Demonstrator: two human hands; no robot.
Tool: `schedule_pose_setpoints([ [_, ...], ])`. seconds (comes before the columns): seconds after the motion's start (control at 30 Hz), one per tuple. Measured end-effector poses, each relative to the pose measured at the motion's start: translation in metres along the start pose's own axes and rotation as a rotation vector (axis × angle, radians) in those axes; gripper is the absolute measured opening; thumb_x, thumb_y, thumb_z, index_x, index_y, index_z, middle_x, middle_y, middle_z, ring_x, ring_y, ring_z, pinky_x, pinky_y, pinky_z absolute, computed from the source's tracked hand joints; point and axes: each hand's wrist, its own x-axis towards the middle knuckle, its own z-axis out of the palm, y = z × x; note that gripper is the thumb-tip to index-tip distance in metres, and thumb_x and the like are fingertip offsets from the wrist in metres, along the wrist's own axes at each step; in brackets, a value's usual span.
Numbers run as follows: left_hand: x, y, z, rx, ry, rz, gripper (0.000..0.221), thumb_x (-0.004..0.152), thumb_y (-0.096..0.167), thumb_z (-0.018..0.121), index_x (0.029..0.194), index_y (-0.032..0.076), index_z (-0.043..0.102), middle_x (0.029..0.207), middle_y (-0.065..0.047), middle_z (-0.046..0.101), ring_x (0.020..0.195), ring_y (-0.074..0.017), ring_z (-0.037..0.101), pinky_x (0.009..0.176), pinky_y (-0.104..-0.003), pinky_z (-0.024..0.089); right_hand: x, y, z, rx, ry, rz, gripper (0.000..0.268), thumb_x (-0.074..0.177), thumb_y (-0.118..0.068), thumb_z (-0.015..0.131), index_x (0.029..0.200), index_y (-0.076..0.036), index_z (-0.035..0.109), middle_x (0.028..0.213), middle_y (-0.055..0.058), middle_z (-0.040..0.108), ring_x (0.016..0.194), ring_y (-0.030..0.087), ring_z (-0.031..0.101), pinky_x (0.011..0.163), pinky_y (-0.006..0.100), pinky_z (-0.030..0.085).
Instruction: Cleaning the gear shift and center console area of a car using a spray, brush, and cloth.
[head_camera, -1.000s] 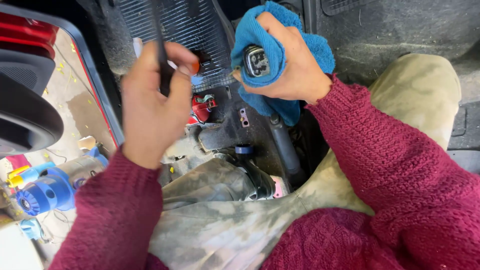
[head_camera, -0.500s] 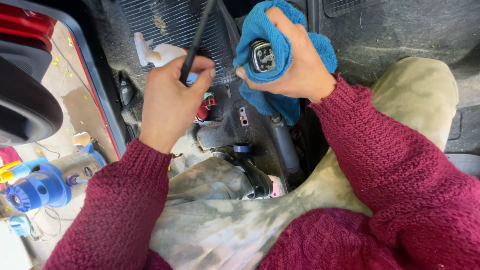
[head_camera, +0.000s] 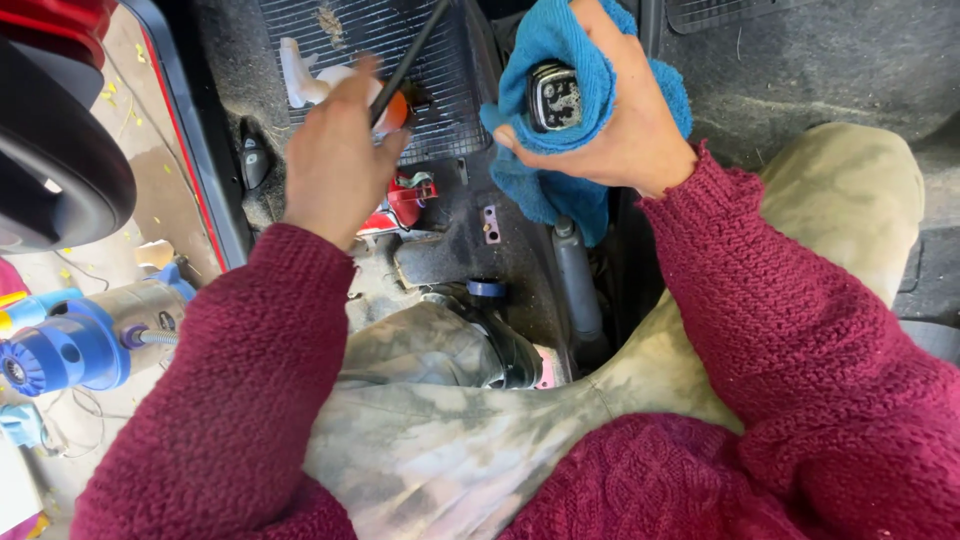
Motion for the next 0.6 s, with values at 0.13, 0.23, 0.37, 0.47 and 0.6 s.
schedule_pose_setpoints([
  [0.13,0.000,-0.004,-0.014,0.123,0.077,0.013,0.086,0.080,0.024,0.082,0.150,-0.007,0.044,0.100,-0.017,0.071,0.089,-0.0363,0.071,0.076,-0.044,0.056,0.000,0.001,-0.002,-0.041,-0.042,-0.029,0.053,0.090,-0.005,0.091,0.126,-0.004,0.052,0.109,0.008,0.064,0.100,0.017,0.067,0.094,0.028,0.056],
  [0.23,-0.001,0.036,-0.046,0.048,0.279,0.299,0.012,0.091,0.017,0.074,0.100,0.009,0.075,0.100,-0.015,0.075,0.087,-0.0332,0.072,0.075,-0.042,0.055,-0.002,0.002,-0.001,-0.007,0.011,0.030,0.074,0.087,-0.008,0.088,0.145,0.004,0.042,0.111,0.007,0.063,0.099,0.018,0.065,0.095,0.030,0.054],
  [0.37,-0.007,0.044,-0.059,-0.137,0.054,-0.172,0.033,0.111,0.035,0.067,0.111,0.002,0.070,0.087,-0.018,0.067,0.077,-0.0322,0.063,0.073,-0.040,0.049,-0.005,0.010,0.001,-0.041,-0.010,-0.004,0.049,0.093,-0.007,0.090,0.126,-0.002,0.054,0.108,0.007,0.063,0.096,0.017,0.065,0.092,0.027,0.055],
  [0.47,-0.006,0.036,-0.057,-0.188,0.195,0.256,0.022,0.115,0.016,0.063,0.112,-0.005,0.060,0.097,-0.020,0.064,0.088,-0.0361,0.061,0.081,-0.043,0.049,-0.006,0.008,0.000,-0.036,-0.009,0.015,0.044,0.095,-0.008,0.090,0.122,-0.003,0.056,0.107,0.006,0.063,0.095,0.017,0.066,0.090,0.027,0.054],
  [0.6,0.004,-0.033,-0.032,0.465,-0.259,0.005,0.026,0.095,0.011,0.057,0.116,0.001,0.067,0.100,-0.026,0.070,0.089,-0.0444,0.070,0.078,-0.054,0.053,-0.005,0.005,0.002,-0.061,0.003,-0.007,0.049,0.093,-0.010,0.092,0.122,-0.002,0.054,0.106,0.006,0.061,0.095,0.017,0.063,0.089,0.028,0.053],
])
